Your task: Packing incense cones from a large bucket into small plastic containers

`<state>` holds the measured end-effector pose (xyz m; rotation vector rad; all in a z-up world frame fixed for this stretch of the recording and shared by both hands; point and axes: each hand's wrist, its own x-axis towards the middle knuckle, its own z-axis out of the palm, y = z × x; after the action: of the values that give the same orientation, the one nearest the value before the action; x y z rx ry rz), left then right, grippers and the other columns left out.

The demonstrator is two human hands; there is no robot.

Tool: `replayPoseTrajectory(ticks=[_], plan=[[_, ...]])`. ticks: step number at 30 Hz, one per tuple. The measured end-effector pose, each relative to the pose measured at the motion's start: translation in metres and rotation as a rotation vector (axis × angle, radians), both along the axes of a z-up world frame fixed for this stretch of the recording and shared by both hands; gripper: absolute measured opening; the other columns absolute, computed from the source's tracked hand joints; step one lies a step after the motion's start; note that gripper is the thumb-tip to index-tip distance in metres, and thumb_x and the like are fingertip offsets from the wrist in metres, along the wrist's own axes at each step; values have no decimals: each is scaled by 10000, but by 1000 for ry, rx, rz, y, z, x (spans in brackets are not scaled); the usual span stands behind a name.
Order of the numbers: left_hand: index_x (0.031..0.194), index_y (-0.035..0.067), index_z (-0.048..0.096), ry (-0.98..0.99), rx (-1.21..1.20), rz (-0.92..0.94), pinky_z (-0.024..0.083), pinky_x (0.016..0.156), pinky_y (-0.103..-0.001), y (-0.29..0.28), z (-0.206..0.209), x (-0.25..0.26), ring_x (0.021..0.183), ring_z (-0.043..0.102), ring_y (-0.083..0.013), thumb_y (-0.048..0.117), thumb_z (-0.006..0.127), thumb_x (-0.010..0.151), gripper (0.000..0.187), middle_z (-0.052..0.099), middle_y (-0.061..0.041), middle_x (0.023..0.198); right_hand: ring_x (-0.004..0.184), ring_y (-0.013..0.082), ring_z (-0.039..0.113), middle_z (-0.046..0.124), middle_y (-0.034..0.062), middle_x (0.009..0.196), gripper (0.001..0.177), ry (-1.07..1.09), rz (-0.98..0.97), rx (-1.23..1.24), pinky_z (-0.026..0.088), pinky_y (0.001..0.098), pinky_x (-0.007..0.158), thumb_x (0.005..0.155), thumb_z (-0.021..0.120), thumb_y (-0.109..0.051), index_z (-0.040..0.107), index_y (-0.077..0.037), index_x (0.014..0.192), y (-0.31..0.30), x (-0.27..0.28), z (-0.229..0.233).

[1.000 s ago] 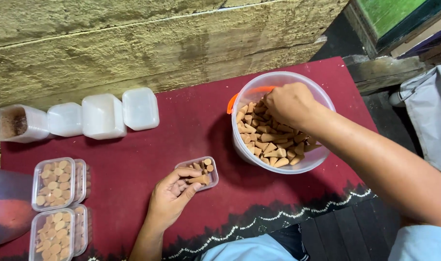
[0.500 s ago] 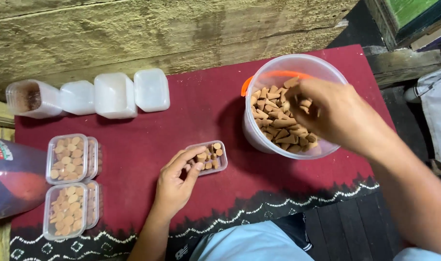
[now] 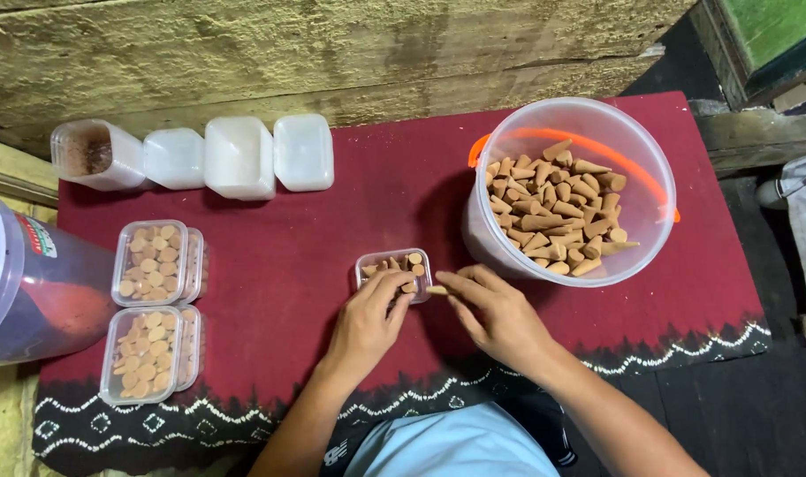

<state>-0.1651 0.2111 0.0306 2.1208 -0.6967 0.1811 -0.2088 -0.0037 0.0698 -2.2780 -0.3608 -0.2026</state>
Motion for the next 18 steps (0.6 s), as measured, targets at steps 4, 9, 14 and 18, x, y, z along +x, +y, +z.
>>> replayPoseTrajectory(ticks=[4, 9, 14, 18], plan=[[1154, 155, 669, -65, 44, 1, 597, 847, -370, -4, -13, -4, 986, 725, -256, 127, 671, 965, 191, 708, -49, 1059, 888, 296, 706, 660, 104, 1015, 319, -109, -54, -170, 580, 373, 720, 995, 568, -84, 672, -95, 1296, 3, 5, -29], [1023, 157, 617, -215, 110, 31, 540, 859, -374, -9, -22, -4, 992, 679, -233, 172, 668, 978, 69, 691, -33, 1026, 804, 251, 657, 595, 63, 893, 342, -186, 49, -129, 561, 330, 725, 962, 566, -22, 631, -98, 1289, 5, 24, -31], [985, 174, 627, -238, 101, 32, 518, 808, -354, -7, -22, -4, 969, 689, -210, 183, 682, 964, 60, 700, 7, 997, 879, 257, 693, 609, 79, 934, 248, -188, 94, -144, 580, 320, 780, 945, 608, -73, 629, -82, 1192, 5, 31, -44], [952, 212, 637, -246, 129, 17, 476, 802, -331, -6, -21, -4, 945, 680, -164, 227, 688, 960, 54, 709, 68, 960, 880, 268, 699, 634, 76, 943, 211, -221, 172, -96, 587, 329, 784, 924, 641, -8, 640, -72, 1126, 7, 34, -43]])
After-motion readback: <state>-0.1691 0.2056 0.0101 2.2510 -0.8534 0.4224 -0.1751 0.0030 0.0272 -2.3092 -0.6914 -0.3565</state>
